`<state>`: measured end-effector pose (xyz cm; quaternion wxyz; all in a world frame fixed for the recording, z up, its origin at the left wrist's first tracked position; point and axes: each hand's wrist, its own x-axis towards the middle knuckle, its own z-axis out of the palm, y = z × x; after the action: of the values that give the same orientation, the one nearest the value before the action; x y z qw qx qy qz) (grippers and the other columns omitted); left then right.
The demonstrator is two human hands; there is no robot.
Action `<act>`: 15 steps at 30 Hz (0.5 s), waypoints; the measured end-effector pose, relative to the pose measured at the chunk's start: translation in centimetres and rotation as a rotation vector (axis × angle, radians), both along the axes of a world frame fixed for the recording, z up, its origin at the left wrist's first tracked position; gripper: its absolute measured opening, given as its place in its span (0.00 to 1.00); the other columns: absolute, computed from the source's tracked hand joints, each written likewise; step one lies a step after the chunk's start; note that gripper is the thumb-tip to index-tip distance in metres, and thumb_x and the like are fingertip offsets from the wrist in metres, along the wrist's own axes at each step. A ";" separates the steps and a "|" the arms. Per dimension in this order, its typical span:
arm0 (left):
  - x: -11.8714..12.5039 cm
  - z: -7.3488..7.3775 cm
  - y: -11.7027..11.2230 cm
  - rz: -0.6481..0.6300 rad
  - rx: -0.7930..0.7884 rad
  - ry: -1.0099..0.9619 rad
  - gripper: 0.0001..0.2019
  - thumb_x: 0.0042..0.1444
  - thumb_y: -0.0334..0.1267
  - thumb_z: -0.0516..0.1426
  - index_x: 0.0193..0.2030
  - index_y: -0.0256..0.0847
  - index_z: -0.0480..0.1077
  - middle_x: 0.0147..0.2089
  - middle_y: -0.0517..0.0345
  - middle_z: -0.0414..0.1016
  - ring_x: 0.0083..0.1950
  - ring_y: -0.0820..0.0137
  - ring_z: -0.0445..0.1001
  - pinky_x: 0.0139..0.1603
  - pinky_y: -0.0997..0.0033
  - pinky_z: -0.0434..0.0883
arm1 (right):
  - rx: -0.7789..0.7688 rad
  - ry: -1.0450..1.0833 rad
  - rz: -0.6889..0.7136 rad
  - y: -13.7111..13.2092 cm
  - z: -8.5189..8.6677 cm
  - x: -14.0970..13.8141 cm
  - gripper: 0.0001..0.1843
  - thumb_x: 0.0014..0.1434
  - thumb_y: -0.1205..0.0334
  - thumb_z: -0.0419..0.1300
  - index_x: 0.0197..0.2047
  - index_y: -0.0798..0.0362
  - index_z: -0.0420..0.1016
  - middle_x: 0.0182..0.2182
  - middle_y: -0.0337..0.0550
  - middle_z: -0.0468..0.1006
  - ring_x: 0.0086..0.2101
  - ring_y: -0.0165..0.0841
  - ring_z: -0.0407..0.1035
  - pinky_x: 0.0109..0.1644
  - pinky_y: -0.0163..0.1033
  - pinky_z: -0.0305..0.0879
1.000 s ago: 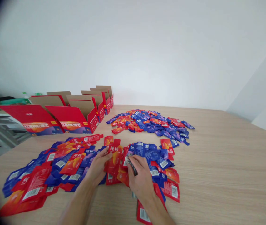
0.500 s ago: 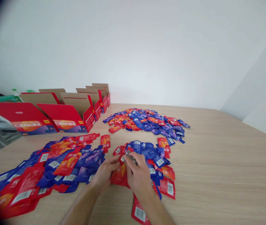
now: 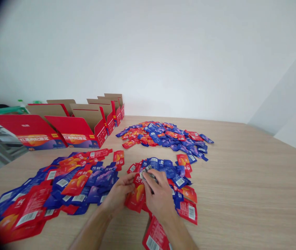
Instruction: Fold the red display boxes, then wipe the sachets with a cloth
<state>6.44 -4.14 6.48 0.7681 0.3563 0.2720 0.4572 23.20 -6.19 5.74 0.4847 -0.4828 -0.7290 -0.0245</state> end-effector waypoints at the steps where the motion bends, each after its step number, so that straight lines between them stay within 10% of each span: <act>1: 0.0 0.0 0.0 -0.012 0.005 0.013 0.20 0.43 0.26 0.60 0.46 0.37 0.77 0.44 0.47 0.81 0.43 0.60 0.79 0.44 0.66 0.72 | -0.010 -0.005 -0.006 0.2 -0.2 0.0 0.17 0.63 0.68 0.57 0.53 0.45 0.76 0.48 0.47 0.74 0.47 0.39 0.69 0.50 0.48 0.71; 8: -0.1 -0.4 0.4 0.139 -0.109 -0.022 0.17 0.43 0.27 0.61 0.43 0.39 0.72 0.39 0.54 0.80 0.34 0.66 0.78 0.36 0.70 0.71 | -0.033 0.108 -0.120 0.8 -0.1 0.4 0.13 0.64 0.65 0.57 0.50 0.47 0.77 0.47 0.48 0.74 0.48 0.40 0.69 0.53 0.51 0.70; 15: 0.4 -0.7 0.8 0.275 -0.174 -0.149 0.11 0.49 0.38 0.64 0.38 0.41 0.68 0.31 0.62 0.76 0.29 0.73 0.74 0.33 0.75 0.70 | -0.090 0.020 0.259 -1.6 0.5 -2.0 0.18 0.63 0.69 0.57 0.55 0.45 0.73 0.49 0.47 0.74 0.48 0.39 0.69 0.51 0.48 0.71</act>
<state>6.86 -3.31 5.73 0.7445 0.2130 0.2988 0.5577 21.22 -7.77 6.24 0.4689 -0.4061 -0.7807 0.0759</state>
